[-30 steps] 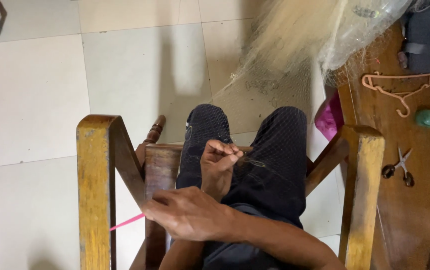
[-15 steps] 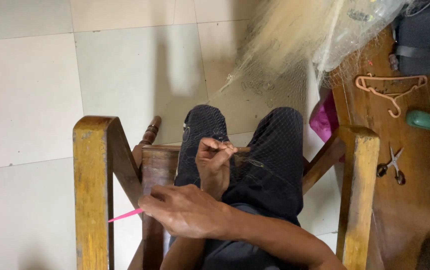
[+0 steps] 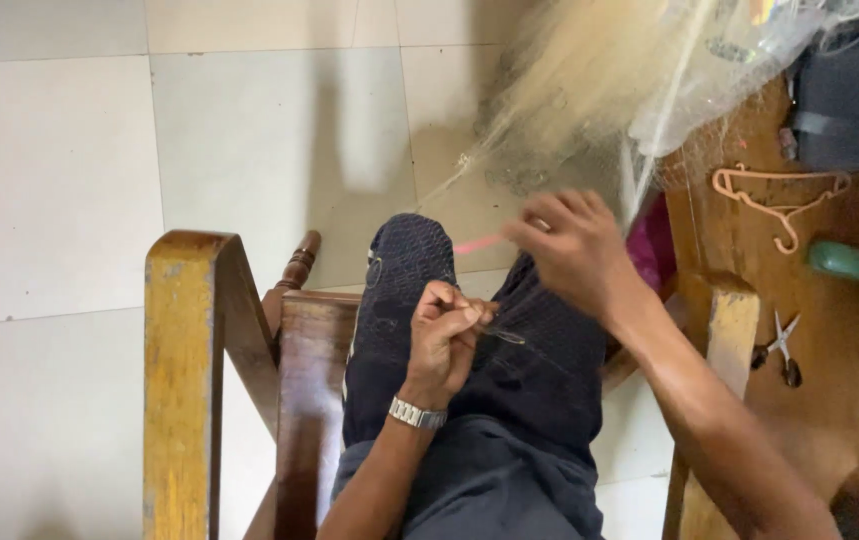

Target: Repairing or weaving a fine mesh fishing net using a pink plastic shuttle.

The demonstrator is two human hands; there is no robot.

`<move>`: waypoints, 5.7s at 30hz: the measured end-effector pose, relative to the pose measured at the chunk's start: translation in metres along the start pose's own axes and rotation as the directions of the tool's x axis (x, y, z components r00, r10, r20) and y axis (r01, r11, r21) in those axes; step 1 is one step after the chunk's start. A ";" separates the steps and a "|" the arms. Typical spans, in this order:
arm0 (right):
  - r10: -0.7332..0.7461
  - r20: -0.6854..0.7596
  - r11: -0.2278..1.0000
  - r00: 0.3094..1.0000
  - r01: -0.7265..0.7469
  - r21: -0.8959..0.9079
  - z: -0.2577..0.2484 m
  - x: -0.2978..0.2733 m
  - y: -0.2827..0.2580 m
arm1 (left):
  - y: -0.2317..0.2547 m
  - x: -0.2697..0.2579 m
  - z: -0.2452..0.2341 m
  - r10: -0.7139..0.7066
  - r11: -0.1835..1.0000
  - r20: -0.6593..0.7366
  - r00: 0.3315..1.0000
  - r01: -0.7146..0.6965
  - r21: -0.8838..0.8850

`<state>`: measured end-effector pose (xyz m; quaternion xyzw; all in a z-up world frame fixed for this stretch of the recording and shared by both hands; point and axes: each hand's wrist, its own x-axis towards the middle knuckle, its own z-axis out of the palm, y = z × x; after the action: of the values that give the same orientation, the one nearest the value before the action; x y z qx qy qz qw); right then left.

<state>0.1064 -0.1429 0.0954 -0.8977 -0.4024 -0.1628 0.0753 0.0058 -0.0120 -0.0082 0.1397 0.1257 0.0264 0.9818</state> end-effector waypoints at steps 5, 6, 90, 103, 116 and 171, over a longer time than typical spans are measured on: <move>0.150 0.049 0.974 0.987 -0.156 0.166 -0.012 -0.050 -0.007 | -0.002 0.002 0.000 -0.130 0.991 -0.053 0.990 0.129 -0.031; 0.159 0.051 0.972 0.986 -0.165 0.169 -0.011 -0.052 -0.008 | 0.000 0.001 0.001 -0.137 0.990 -0.057 0.989 0.136 -0.026; -0.012 0.035 0.326 0.999 -0.029 0.945 -0.093 -0.017 -0.176 | 0.038 -0.015 -0.001 -0.232 0.969 0.282 0.931 0.247 -0.017; -0.063 0.176 0.237 0.982 -0.156 0.959 -0.096 -0.018 -0.177 | 0.036 -0.017 0.008 -0.175 0.984 0.298 0.938 0.153 0.095; -0.097 0.028 0.445 0.995 0.018 0.895 -0.082 0.029 -0.184 | 0.036 -0.021 0.016 -0.126 0.965 0.359 0.925 0.030 0.262; 0.776 0.015 0.465 0.631 -0.588 0.662 0.022 -0.040 -0.092 | -0.008 -0.010 0.007 -0.083 0.960 -0.118 0.989 0.112 0.257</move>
<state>0.0177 -0.1043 0.0610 -0.8718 -0.0179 -0.1082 0.4775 -0.0018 -0.0224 -0.0016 0.2606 0.1868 -0.0315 0.9467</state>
